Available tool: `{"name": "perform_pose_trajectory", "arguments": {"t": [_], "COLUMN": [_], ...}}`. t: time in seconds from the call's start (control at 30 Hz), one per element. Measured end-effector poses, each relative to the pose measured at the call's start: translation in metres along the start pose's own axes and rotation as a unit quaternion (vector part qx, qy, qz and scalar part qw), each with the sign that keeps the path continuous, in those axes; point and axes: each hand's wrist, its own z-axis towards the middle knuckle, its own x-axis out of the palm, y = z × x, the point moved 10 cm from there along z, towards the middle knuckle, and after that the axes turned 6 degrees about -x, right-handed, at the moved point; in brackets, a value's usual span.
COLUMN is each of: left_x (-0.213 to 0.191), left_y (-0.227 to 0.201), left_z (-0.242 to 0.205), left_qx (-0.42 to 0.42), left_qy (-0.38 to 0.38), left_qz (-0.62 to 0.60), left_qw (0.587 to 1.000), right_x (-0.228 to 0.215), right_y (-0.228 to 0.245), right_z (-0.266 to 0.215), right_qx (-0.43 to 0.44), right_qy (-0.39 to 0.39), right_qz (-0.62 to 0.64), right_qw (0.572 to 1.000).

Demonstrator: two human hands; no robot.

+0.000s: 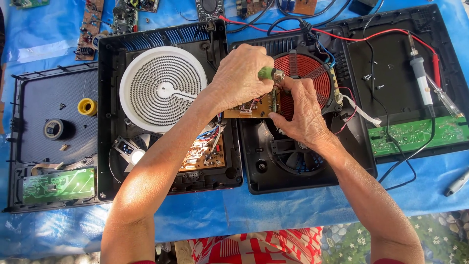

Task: Repairing the internal components of an induction cooker by soldering and adjusting circuit boards.

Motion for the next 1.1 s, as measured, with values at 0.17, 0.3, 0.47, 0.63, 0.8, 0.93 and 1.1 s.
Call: {"name": "perform_pose_trajectory", "arguments": {"t": [0.17,0.3,0.47,0.63,0.8,0.93,1.1], "left_x": [0.005,0.007,0.017,0.018,0.023,0.037,0.021], "left_y": [-0.007,-0.009,0.011,0.033,0.044,0.062,0.052], "left_z": [0.009,0.021,0.026,0.017,0.012,0.008,-0.007], "left_qx": [0.011,-0.014,-0.067,-0.168,-0.197,-0.191,-0.172], "left_qy": [0.02,0.037,0.032,0.037,0.039,0.044,0.028], "left_qz": [0.019,0.03,0.029,-0.017,-0.023,-0.124,-0.153], "left_qw": [1.0,0.999,0.997,0.985,0.979,0.973,0.973], "right_x": [-0.001,-0.004,-0.013,-0.046,-0.033,-0.023,-0.021], "right_y": [-0.007,-0.01,0.001,0.033,0.034,0.032,0.043], "right_z": [-0.003,-0.005,0.0,0.001,0.002,0.011,0.026], "right_qx": [0.025,0.019,0.01,-0.057,-0.097,-0.126,-0.138], "right_qy": [-0.005,-0.014,-0.034,-0.163,-0.152,-0.157,-0.133], "right_qz": [-0.003,-0.007,0.002,-0.024,-0.052,-0.032,-0.012], "right_qw": [1.0,1.0,0.999,0.985,0.982,0.979,0.981]}}
